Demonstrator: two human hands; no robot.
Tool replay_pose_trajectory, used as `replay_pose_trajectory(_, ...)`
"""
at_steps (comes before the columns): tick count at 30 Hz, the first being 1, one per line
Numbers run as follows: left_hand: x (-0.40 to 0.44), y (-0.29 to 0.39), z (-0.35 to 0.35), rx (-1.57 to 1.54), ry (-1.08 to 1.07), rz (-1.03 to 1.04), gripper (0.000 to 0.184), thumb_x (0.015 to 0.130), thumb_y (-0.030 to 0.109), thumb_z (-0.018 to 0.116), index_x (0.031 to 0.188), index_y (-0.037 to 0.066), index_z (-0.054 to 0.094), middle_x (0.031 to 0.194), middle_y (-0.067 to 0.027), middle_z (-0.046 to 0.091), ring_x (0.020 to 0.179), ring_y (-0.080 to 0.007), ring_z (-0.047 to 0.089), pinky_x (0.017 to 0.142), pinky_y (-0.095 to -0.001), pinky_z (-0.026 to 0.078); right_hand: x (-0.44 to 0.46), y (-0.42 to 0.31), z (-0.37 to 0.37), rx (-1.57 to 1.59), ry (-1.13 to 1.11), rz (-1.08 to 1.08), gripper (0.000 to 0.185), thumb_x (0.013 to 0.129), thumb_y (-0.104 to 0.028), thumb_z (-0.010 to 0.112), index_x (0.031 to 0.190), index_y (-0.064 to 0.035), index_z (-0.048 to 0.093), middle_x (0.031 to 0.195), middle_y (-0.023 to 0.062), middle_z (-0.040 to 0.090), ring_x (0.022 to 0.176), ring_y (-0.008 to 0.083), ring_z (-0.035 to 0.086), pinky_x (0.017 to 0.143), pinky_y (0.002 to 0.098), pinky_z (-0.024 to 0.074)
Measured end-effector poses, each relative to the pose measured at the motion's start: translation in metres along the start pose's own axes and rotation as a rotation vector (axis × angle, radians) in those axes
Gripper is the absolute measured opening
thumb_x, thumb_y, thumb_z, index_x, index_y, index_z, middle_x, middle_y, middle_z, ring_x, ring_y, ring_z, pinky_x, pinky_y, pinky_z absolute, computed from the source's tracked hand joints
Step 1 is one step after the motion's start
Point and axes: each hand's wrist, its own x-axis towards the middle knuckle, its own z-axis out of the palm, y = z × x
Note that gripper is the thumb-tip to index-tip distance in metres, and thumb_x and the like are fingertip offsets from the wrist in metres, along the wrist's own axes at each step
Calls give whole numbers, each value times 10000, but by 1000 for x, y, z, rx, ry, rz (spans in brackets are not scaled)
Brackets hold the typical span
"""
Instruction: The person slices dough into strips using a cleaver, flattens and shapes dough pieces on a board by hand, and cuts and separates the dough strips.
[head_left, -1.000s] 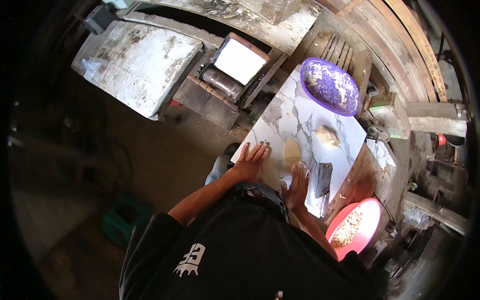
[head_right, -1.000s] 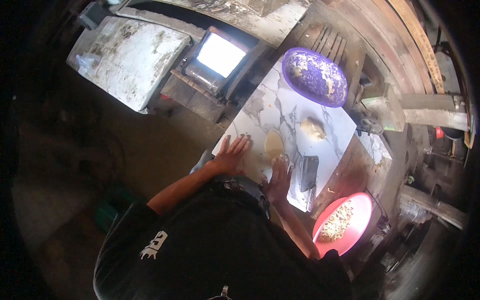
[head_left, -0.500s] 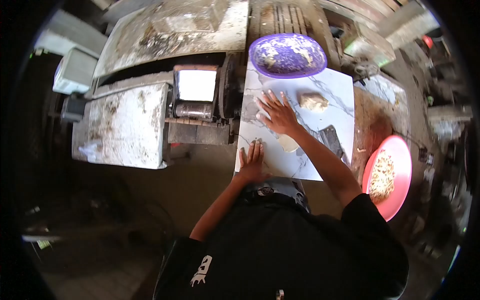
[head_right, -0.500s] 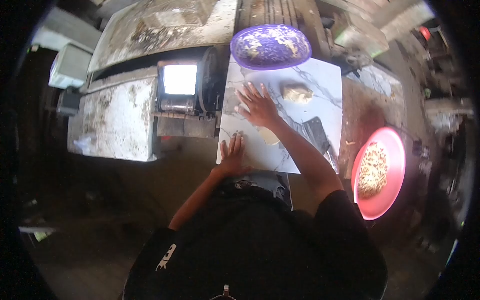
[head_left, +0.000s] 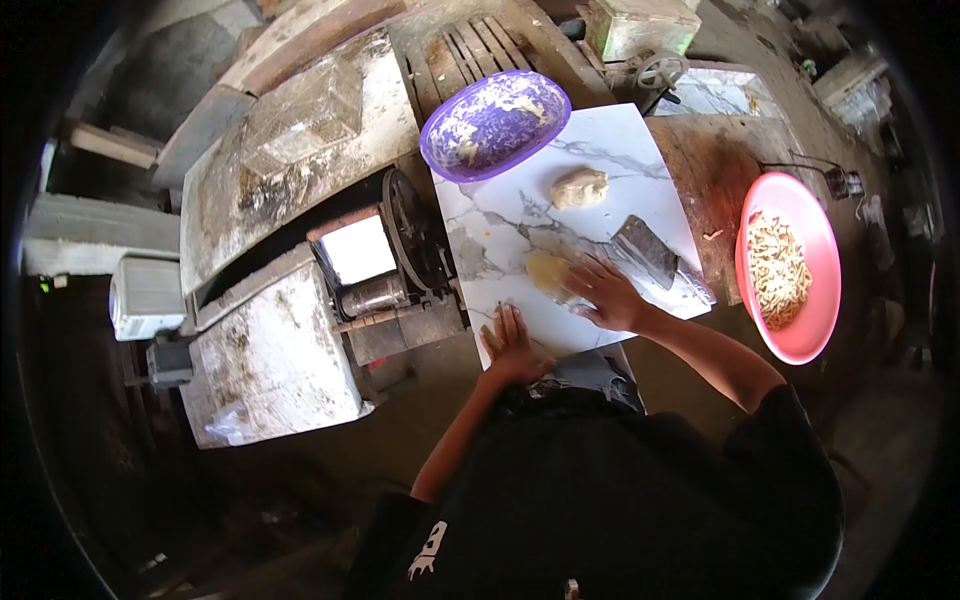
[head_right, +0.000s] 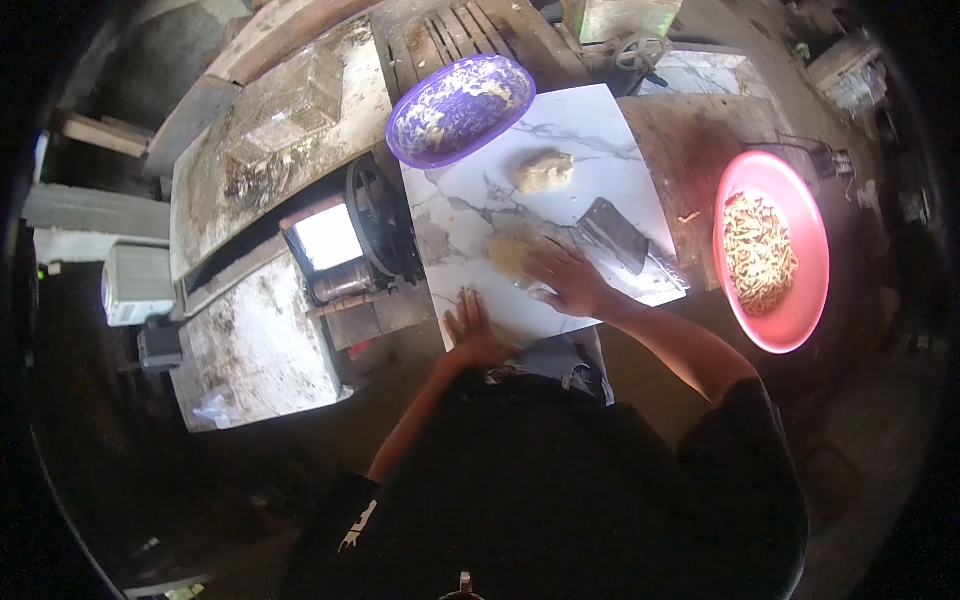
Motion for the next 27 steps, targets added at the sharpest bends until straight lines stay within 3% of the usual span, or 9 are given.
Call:
replay_pose_trajectory(3,3,-9,10,-23,31,63,1386,683,816,562,1458,-99,-133,1531,-294,-231,1405,-459,-260,1034,-710,-125,64,-10,16,-108,72,10,535,946,-421,515,1402,-147,462,1470,68,424,1433,304,259,1182,506,139)
replay_pose_trajectory(9,3,-5,11,41,69,57,1351,704,771,581,1464,-92,-129,1545,-282,-207,1412,-473,-228,1037,-709,-113,146,-12,32,-152,185,-75,540,979,-502,385,1376,-155,502,1461,18,448,1433,243,269,1182,496,139)
replay_pose_trajectory(10,1,-5,11,35,71,53,1347,709,762,584,1460,-102,-126,1542,-288,-209,1411,-478,-227,1042,-704,-113,146,-13,33,-147,182,-139,557,983,-521,351,1376,-157,503,1461,7,450,1432,232,272,1182,496,136)
replay_pose_trajectory(11,0,-7,11,43,64,60,1347,709,762,584,1460,-102,-126,1542,-288,-209,1411,-478,-227,1042,-704,-113,135,-12,34,-199,197,-161,515,980,-493,399,1370,-175,508,1455,6,457,1429,237,278,1179,504,146)
replay_pose_trajectory(19,1,-4,14,7,160,86,1324,712,726,611,1466,-109,-89,1537,-303,-199,1406,-494,-217,1042,-713,-87,1,-4,8,-60,17,-31,443,958,-397,504,1373,-242,495,1483,35,399,1450,275,228,1168,559,156)
replay_pose_trajectory(25,0,-9,17,-11,164,112,1305,722,703,619,1467,-111,-77,1535,-309,-190,1405,-505,-195,1030,-730,-65,50,-9,29,-77,133,-57,439,953,-390,500,1374,-265,506,1501,33,371,1456,275,206,1174,567,125)
replay_pose_trajectory(27,2,-8,18,-10,189,120,1298,726,699,619,1469,-108,-75,1535,-311,-189,1406,-502,-194,1032,-729,-60,87,-15,22,-194,-26,14,410,966,-416,443,1335,-277,555,1503,12,374,1451,262,217,1181,568,69)
